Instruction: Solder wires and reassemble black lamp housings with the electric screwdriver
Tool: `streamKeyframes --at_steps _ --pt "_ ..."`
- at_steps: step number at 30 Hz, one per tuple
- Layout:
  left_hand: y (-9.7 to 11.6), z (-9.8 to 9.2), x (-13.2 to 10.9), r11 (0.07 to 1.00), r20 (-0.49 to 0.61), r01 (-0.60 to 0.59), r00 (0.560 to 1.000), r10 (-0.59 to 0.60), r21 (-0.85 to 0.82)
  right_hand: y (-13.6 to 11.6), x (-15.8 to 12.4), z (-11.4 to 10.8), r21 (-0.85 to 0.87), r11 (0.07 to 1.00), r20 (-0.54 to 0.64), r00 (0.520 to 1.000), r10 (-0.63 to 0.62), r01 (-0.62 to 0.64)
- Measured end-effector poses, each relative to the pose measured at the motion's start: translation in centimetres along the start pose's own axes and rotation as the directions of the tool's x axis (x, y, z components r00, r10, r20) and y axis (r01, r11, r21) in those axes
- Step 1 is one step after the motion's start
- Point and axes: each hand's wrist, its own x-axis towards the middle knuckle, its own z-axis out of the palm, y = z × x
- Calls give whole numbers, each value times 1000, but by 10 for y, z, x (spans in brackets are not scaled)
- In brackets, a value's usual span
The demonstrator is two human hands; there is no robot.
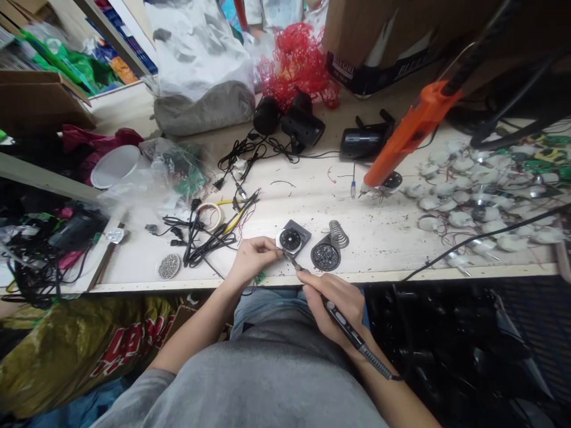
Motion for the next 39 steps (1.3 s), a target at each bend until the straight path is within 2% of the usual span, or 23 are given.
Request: streamKeyframes --at_steps 10,17,25,32,39 --pt "1 1 0 1000 -16 -8 1000 8 4 -9 0 -12 4 1000 -8 1000 8 -8" --pt "4 -10 -6 994 5 -13 1000 12 111 -9 -1 -12 4 1000 24 1000 -14 14" --pt "3 -19 -6 998 5 -42 999 42 44 -7 -5 -10 11 1000 11 1000 -13 13" --pt "8 -23 -8 998 79 -59 995 56 33 -9 -4 -12 6 1000 18 1000 -9 9" --pt "4 -18 -6 995 44 -48 998 44 90 -11 -6 -12 -10 1000 30 999 23 -23"
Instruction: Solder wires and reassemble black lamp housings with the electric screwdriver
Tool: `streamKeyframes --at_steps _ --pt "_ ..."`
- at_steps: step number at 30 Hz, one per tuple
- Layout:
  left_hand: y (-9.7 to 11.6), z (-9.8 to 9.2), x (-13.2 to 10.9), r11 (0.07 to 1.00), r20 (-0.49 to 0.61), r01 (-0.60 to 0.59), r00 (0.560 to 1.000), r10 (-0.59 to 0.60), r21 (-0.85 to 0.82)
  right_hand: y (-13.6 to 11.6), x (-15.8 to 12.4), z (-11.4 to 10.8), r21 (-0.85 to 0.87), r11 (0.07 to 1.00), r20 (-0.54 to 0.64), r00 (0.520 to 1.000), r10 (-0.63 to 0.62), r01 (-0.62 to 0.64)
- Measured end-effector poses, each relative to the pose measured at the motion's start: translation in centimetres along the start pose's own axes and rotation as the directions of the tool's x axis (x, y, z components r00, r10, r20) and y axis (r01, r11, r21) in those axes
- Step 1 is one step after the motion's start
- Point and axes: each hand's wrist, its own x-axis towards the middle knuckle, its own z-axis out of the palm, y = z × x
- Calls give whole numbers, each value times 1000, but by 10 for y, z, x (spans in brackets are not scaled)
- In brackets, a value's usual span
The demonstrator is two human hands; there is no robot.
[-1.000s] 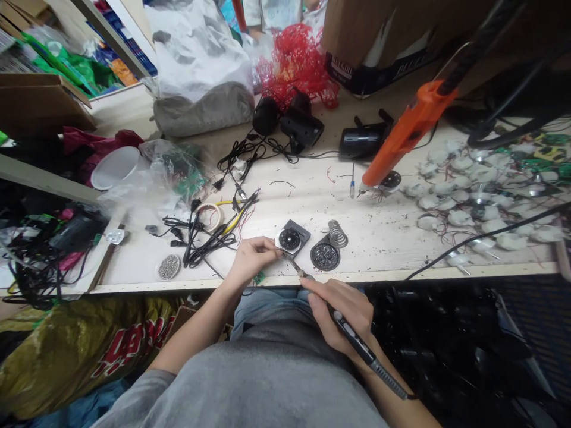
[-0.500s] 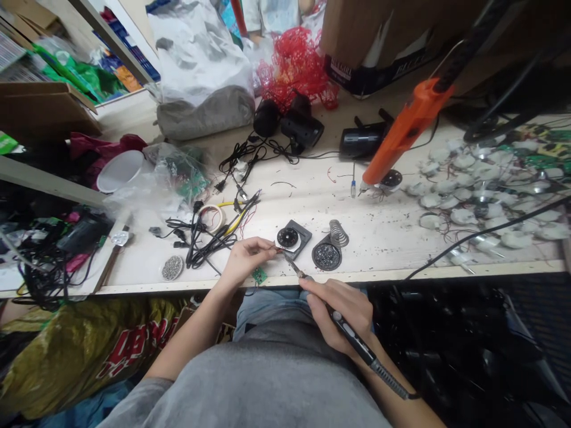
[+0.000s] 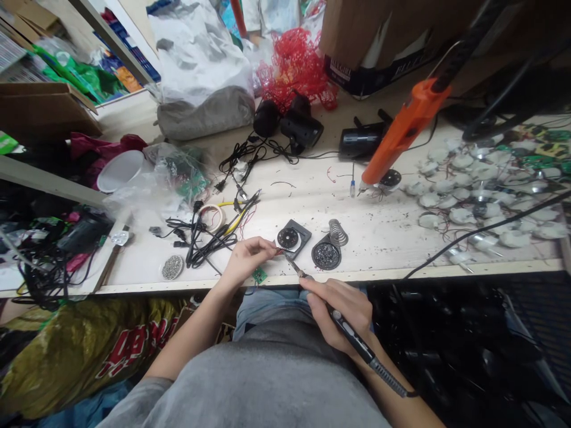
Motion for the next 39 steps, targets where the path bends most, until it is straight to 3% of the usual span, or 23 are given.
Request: streamKeyframes --at_steps 4,10,19,39 --pt "1 5 2 1000 7 -13 1000 13 10 0 4 0 -5 999 24 999 -38 38" --pt "4 10 4 997 17 -57 998 57 42 6 4 5 -13 996 -36 995 -92 92" --pt "2 10 6 996 39 -48 998 46 72 16 0 15 6 999 -33 999 -40 40" --pt "3 10 8 999 36 -14 999 13 31 17 2 17 -23 998 -23 998 -67 66"
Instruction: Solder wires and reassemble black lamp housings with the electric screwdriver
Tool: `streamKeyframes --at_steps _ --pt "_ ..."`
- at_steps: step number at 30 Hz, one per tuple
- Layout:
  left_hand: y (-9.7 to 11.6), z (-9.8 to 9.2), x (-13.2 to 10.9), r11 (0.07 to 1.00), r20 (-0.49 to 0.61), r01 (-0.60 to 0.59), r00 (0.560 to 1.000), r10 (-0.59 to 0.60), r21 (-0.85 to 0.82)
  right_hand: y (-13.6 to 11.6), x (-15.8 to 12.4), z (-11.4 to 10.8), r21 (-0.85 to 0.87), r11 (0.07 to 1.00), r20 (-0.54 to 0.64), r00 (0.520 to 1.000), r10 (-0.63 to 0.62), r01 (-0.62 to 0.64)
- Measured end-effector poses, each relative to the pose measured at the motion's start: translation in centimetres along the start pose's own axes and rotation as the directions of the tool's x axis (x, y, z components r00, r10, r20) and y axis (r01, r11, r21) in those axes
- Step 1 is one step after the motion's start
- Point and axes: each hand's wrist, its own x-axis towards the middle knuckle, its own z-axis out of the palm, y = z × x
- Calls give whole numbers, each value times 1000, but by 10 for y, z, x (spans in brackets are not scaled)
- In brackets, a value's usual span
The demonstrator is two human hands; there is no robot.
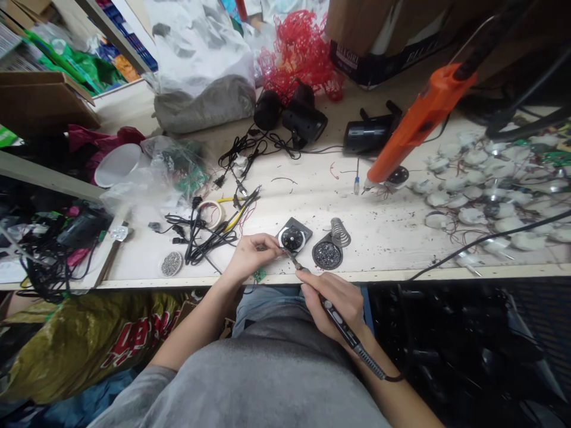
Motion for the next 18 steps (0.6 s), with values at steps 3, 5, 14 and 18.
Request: streamKeyframes --at_steps 3,5,14,18 --pt "0 0 0 1000 -4 1 1000 -1 0 0 0 1 -8 1000 -8 1000 0 0" --pt "0 0 0 1000 1 1 1000 -1 4 0 0 0 -6 1000 -8 1000 7 -7" --pt "-2 0 1 1000 -9 11 1000 -11 15 -15 -2 -19 16 1000 2 1000 1 -1" --pt "-2 0 1 1000 -13 9 1000 -8 13 -21 -8 -34 -18 1000 -93 995 -23 21"
